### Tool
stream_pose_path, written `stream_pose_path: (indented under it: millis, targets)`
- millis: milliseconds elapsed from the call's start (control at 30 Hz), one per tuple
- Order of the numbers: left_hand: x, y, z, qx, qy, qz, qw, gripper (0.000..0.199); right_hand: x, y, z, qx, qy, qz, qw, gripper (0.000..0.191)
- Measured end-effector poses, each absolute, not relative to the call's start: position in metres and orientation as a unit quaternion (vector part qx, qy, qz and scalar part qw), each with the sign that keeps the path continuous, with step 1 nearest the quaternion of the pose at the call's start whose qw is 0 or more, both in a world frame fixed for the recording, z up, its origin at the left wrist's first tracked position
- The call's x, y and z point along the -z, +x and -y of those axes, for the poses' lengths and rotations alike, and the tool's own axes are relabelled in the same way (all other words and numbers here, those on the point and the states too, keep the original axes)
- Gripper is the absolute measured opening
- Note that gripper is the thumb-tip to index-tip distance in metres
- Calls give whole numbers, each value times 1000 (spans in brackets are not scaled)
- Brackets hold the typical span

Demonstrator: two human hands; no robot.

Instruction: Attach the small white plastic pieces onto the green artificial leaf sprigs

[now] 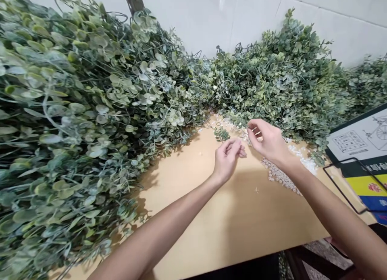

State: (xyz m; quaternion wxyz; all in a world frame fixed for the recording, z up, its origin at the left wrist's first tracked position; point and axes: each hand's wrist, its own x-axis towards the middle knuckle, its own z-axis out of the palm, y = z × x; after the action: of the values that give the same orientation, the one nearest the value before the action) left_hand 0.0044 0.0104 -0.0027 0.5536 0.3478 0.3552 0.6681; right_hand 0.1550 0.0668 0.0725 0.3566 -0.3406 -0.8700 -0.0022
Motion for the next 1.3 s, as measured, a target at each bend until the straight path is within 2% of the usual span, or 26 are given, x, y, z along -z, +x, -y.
stream_pose_path:
  millis: [267, 367, 433, 633, 800, 933, 1133, 1300]
  targets:
    - [3, 5, -14, -722, 287, -357, 519, 41, -19, 168, -54, -131, -278, 852, 424, 28]
    - [2, 4, -12, -720, 287, -354, 524, 39, -11, 181, -64, -105, -359, 780, 501, 24]
    - [2, 4, -11, -706, 296, -361, 533, 36, -6, 192, -70, -62, -398, 758, 513, 19]
    - [4, 0, -11, -691, 326, -375, 524, 23, 1, 212, -72, 35, -385, 829, 404, 16]
    - [5, -1, -7, -677, 373, -371, 515, 25, -6, 213, -67, 52, -379, 849, 364, 11]
    - [8, -2, -1, -670, 472, -375, 434, 23, -11, 207, -63, 28, -338, 880, 333, 5]
    - [7, -3, 1, -641, 635, -359, 238, 15, -20, 196, -52, 65, -276, 912, 298, 16]
    - [1, 1, 3, -619, 637, -383, 255, 26, -23, 201, -52, 86, -305, 894, 318, 15]
